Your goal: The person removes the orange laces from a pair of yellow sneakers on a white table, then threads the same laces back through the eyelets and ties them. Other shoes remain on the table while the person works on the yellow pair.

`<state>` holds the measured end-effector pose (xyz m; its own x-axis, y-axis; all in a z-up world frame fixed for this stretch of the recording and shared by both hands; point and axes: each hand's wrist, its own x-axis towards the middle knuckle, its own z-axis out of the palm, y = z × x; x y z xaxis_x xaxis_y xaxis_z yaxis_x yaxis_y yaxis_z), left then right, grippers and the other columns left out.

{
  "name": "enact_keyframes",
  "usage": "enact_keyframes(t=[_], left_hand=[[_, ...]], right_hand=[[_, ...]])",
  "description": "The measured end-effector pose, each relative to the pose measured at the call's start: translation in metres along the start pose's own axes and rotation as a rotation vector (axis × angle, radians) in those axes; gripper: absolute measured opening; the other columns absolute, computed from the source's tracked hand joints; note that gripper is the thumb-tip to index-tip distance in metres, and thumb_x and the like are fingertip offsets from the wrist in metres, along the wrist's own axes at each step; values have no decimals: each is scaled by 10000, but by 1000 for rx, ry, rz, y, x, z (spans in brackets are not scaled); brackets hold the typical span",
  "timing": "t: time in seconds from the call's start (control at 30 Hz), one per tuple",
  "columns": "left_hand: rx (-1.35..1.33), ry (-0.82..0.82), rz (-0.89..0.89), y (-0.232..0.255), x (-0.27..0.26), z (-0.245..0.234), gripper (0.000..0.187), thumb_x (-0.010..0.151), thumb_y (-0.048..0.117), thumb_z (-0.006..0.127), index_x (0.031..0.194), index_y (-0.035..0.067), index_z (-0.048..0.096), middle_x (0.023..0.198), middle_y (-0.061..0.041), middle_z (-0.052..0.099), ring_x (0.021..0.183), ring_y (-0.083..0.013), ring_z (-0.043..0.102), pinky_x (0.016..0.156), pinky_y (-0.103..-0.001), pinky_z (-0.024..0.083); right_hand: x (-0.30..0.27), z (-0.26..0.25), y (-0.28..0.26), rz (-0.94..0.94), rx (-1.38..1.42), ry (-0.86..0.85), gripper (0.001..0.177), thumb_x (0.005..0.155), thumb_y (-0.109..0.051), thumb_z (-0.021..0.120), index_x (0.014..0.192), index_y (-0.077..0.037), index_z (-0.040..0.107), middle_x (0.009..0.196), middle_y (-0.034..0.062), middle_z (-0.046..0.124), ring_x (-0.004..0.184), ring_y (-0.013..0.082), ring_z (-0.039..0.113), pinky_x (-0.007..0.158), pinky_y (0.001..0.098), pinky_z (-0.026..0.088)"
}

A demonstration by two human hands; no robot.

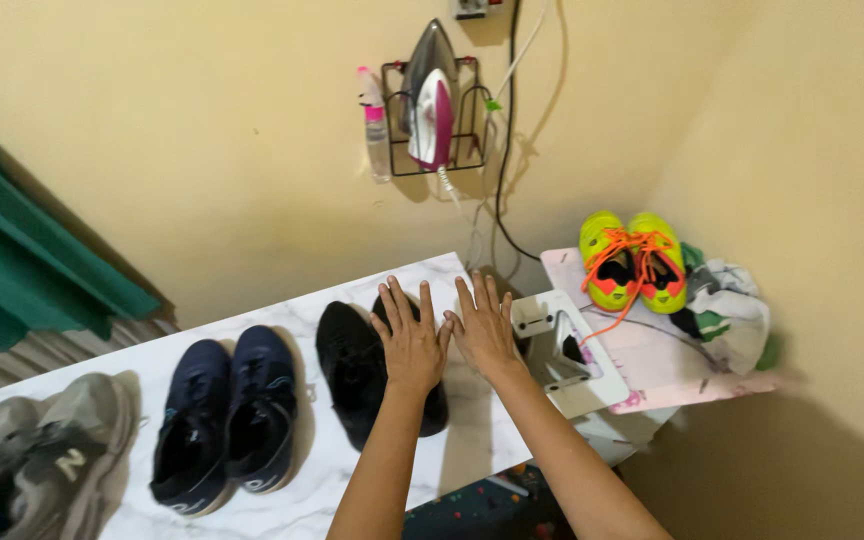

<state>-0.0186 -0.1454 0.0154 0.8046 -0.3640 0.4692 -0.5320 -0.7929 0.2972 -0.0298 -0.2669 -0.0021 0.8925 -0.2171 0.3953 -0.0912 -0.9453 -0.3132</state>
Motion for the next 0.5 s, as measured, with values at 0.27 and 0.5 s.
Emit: enact_keyframes(t=[0.27,0.5], left_hand=[[39,-23,-6,76,25,57,660,824,427,484,1342,65,292,1408,-288,65,1317,-423,28,981,-625,147],[-11,-128,-34,154,41,120,675,787,410,546,1324,72,315,1418,-275,57,1330,-395,-3,1003,-607,120]], right_hand=[[8,-25,97,62,-47,28,497,785,-294,584,1221,-87,467,1186,179,441,1153,333,386,974,487,279],[12,-31,223,244,-311,-52,540,705,-347,664,1191,-186,495,1091,182,463,1058,349,421,914,502,310]])
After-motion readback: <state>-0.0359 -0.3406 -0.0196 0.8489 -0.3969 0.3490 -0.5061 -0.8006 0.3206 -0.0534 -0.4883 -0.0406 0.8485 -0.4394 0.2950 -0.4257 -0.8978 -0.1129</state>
